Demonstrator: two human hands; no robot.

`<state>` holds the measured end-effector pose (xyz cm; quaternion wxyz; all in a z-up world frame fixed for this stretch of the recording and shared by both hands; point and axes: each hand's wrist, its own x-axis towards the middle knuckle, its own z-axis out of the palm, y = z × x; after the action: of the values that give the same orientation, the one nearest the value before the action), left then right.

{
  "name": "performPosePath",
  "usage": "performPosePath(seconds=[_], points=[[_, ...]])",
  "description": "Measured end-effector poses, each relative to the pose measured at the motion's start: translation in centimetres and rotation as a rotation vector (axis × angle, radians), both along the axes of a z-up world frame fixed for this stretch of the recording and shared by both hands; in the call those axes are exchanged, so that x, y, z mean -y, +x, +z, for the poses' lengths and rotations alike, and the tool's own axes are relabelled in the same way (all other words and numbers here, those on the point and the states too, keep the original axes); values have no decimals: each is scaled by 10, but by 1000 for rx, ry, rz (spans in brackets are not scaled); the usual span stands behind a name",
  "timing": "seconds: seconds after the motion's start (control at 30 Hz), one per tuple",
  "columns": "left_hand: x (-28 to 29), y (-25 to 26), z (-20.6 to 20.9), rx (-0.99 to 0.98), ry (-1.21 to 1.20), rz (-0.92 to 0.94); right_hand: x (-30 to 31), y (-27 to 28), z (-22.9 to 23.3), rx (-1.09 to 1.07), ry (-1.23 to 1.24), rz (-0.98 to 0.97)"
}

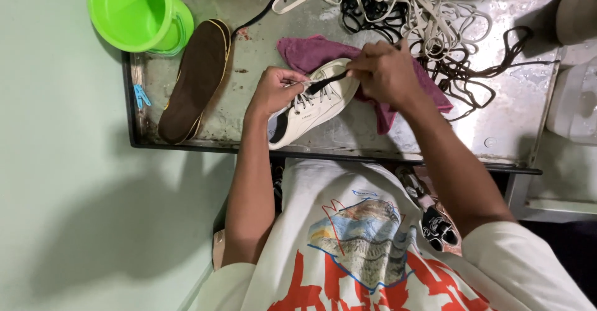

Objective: The person cleans a white sneaker using a black brush, focusing on the laces and the upper surface. They hold the shoe with one hand while scrubbing with the other, occasionally adjusting the shoe's position on the metal tray.

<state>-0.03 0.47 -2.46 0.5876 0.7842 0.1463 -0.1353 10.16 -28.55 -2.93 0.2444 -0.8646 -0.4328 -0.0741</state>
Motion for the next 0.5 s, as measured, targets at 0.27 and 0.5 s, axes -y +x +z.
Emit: performPosePath(seconds=[0.27,0.5], points=[[1,2,6,0,-72,22,-2,-16,-2,-97,82,-101],[1,-9,18,-8,-206,43,2,-50,-20,-452,235,-254]])
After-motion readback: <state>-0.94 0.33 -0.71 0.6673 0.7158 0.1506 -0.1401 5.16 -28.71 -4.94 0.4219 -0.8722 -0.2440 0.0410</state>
